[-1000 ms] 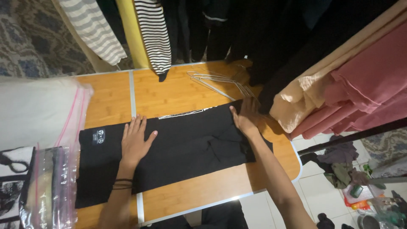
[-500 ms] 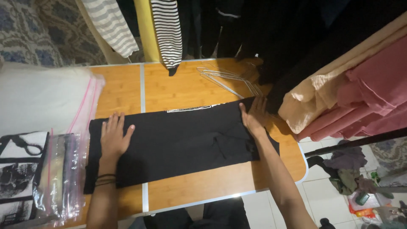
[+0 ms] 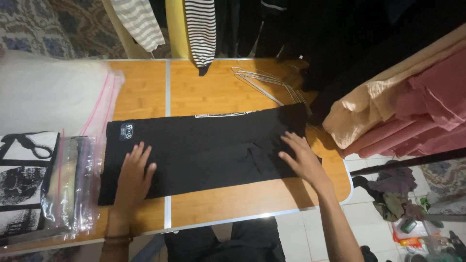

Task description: The person takes a black t-shirt from a clothing rack and places it on a wooden table. They smooth out the shirt, fold the sleeves inward, fold the sides toward the center, and then fold the bottom up to create a compact rectangle.

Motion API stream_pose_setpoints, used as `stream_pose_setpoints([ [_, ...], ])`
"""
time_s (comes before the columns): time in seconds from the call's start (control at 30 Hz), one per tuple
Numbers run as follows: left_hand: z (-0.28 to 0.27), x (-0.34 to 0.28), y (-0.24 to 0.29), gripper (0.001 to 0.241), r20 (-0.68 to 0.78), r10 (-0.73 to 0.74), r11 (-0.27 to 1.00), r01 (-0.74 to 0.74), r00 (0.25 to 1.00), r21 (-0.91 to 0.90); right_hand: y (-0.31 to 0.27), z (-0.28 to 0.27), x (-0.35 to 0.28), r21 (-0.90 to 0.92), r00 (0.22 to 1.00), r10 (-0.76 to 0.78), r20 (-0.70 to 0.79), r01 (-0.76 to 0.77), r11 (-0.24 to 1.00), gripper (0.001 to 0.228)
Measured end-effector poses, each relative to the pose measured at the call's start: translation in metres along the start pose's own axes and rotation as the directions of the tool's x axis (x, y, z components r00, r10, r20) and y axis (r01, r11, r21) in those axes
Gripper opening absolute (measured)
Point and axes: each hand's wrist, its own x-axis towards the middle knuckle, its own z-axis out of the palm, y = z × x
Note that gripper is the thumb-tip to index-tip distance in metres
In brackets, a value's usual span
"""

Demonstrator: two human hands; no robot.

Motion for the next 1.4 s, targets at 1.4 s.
stream_pose_setpoints([
  [1.4, 0.004, -0.052, -0.012, 0.055, 0.029, -0.134, 0.989, 0.132, 0.991, 0.062, 0.058, -0.023, -0.064, -0.145, 0.892, 0.444, -0.081, -0.451, 0.881, 0.036],
])
